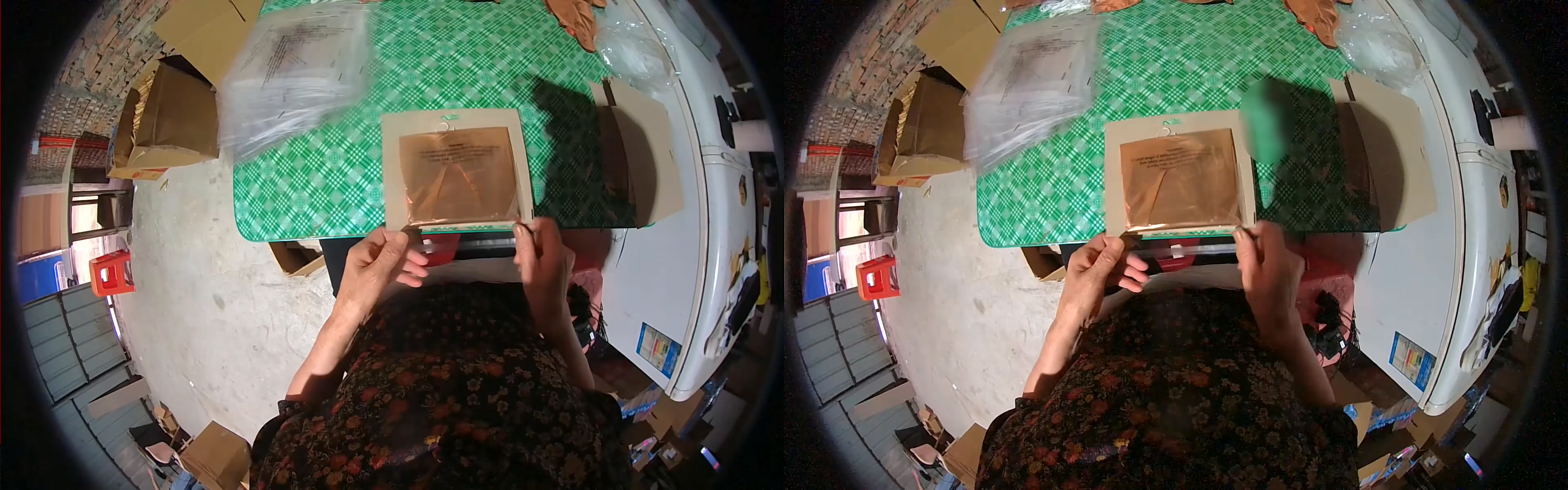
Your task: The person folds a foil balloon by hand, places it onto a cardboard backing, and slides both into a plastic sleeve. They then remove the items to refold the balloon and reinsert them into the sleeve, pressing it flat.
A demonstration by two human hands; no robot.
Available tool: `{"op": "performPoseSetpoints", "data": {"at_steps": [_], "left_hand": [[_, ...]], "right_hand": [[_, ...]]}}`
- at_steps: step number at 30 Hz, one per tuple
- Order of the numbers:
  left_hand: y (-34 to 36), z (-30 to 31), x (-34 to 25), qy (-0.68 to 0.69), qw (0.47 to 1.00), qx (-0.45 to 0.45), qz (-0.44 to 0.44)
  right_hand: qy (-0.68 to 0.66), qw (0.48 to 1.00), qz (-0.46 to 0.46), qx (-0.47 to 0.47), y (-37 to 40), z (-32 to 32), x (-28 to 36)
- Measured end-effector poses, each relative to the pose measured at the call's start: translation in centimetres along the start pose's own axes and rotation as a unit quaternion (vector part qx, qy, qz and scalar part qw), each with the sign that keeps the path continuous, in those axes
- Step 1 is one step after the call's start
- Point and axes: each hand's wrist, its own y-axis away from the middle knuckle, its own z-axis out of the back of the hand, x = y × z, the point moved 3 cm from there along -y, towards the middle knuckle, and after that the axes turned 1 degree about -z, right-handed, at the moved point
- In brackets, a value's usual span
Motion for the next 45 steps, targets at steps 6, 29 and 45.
{"op": "performPoseSetpoints", "data": {"at_steps": [6, 29, 45], "left_hand": [[1.7, 1.4, -1.8, -0.257, 0.957, -0.107, -0.079], [-13.2, -2.1, -10.6, -0.453, 0.813, 0.113, -0.348], [-14.2, -1.8, -10.1, -0.451, 0.808, 0.096, -0.367]], "right_hand": [[0.275, 0.928, 0.22, -0.12, -0.6, 0.8, -0.2], [0.225, 0.891, 0.394, 0.026, 1.3, -7.2, 1.9], [0.26, 0.875, 0.404, 0.06, 0.6, -8.5, 2.9]]}}
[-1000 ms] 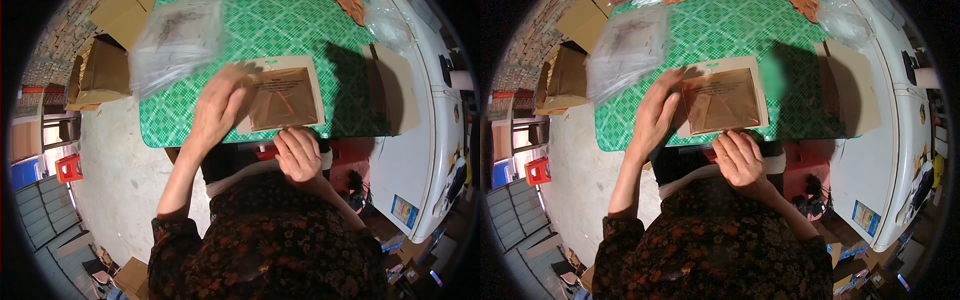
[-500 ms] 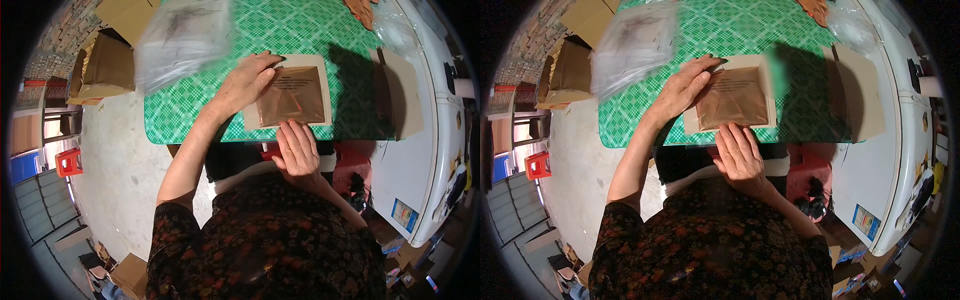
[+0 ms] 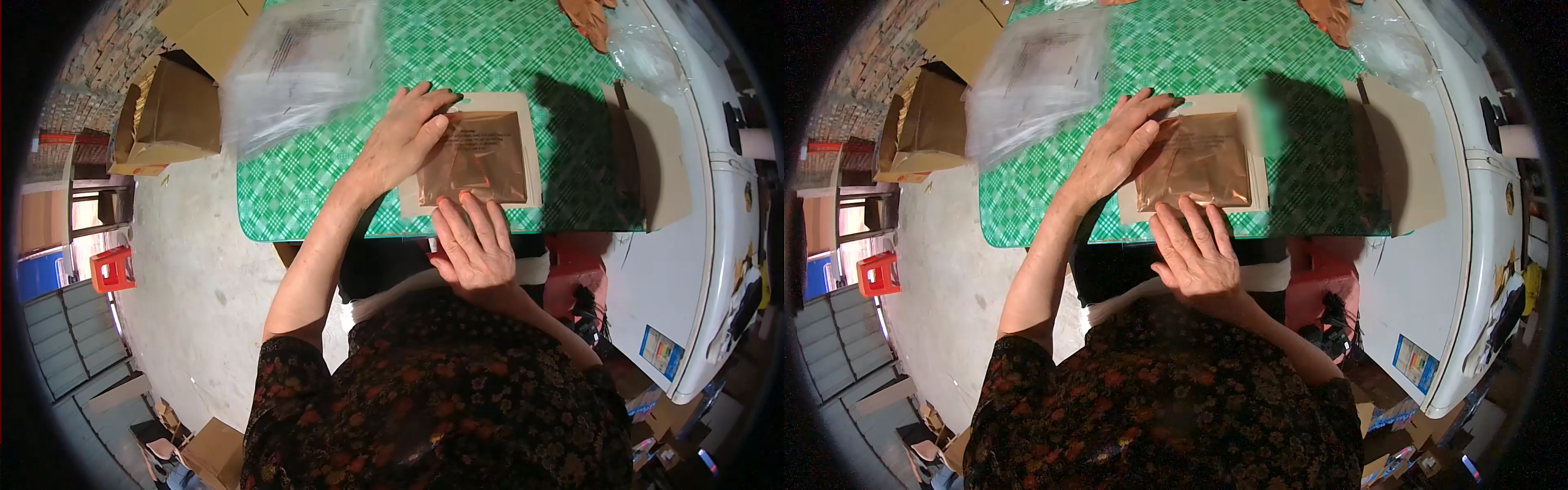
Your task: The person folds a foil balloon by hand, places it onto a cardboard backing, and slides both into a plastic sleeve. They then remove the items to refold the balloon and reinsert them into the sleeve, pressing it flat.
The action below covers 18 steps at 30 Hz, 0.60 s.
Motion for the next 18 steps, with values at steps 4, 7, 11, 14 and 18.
{"op": "performPoseSetpoints", "data": {"at_steps": [4, 7, 11, 14, 18], "left_hand": [[0.0, -0.1, 0.2, 0.001, 1.0, -0.004, -0.01], [0.0, 0.0, 0.1, -0.002, 1.0, 0.002, -0.016], [0.2, -0.2, 0.6, -0.036, 0.998, 0.006, -0.043], [0.2, -0.7, -0.6, -0.112, 0.99, -0.013, -0.087], [-0.1, -1.9, -3.4, -0.165, 0.977, -0.001, -0.134]], "right_hand": [[0.011, 1.0, 0.002, 0.027, -0.3, -0.7, 0.3], [0.016, 0.999, 0.003, 0.029, -0.7, -0.7, 0.4], [0.005, 1.0, 0.002, 0.015, -0.7, -0.4, 0.0], [0.0, 1.0, -0.001, 0.014, -0.6, -0.5, 0.0], [0.001, 1.0, -0.007, -0.003, -0.4, -0.8, 0.0]]}}
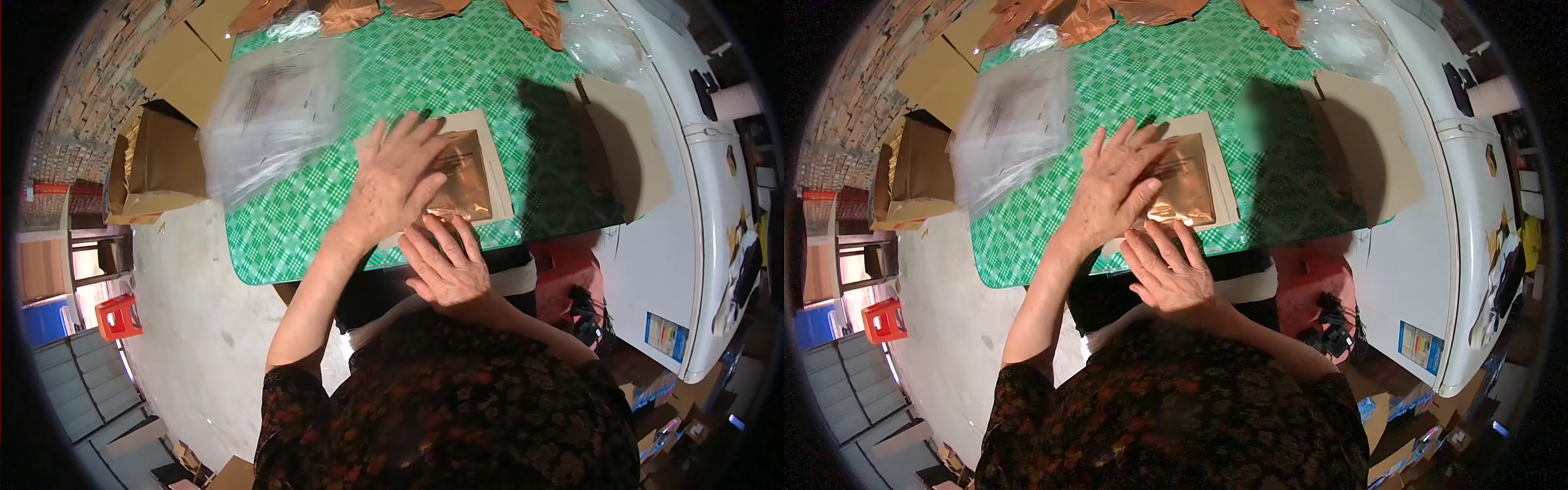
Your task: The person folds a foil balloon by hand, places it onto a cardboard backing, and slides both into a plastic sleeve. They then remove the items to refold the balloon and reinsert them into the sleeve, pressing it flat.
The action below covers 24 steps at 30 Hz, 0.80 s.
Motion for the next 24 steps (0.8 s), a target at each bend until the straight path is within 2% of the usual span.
{"op": "performPoseSetpoints", "data": {"at_steps": [6, 15, 24], "left_hand": [[-0.5, -2.9, -0.5, -0.033, 0.997, 0.061, -0.018], [-0.5, -3.4, -0.4, -0.084, 0.992, 0.094, -0.008], [-0.6, -3.6, -0.8, -0.127, 0.987, 0.096, -0.012]], "right_hand": [[-0.01, 0.999, 0.002, -0.049, 0.2, -0.5, -0.1], [-0.023, 0.998, -0.003, -0.052, 0.4, -0.5, -0.3], [-0.035, 0.994, -0.088, -0.045, 3.0, 2.8, -2.8]]}}
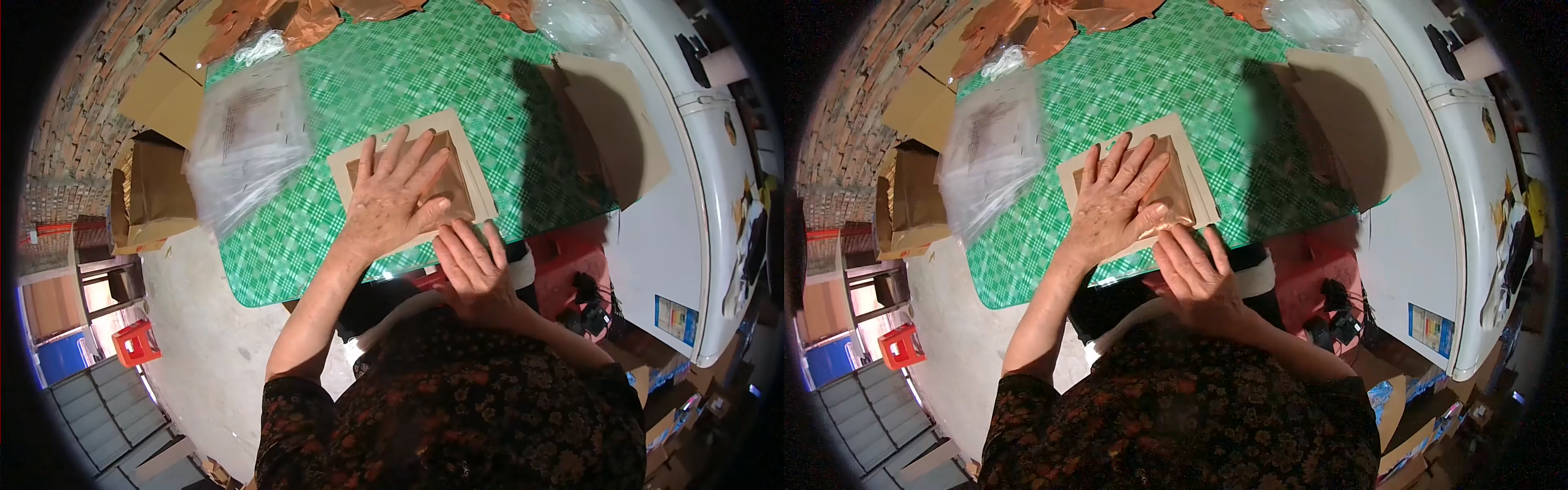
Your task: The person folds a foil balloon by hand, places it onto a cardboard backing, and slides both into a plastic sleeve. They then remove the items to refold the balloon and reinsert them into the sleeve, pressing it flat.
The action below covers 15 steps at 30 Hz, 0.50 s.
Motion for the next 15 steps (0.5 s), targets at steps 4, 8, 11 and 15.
{"op": "performPoseSetpoints", "data": {"at_steps": [4, 8, 11, 15], "left_hand": [[0.1, 0.1, -0.1, -0.01, 1.0, 0.007, 0.005], [0.1, -0.1, 0.1, -0.004, 1.0, 0.004, 0.008], [0.1, -0.2, 0.2, 0.008, 1.0, -0.001, 0.008], [0.1, 0.0, 0.1, 0.01, 1.0, -0.006, 0.008]], "right_hand": [[0.062, 0.997, -0.047, -0.01, 0.8, 1.1, -1.2], [0.089, 0.989, -0.098, -0.072, 0.1, 2.8, -2.6], [0.091, 0.986, -0.11, -0.088, -1.3, 3.7, -3.8], [0.075, 0.99, -0.08, -0.09, -2.4, 3.6, -4.6]]}}
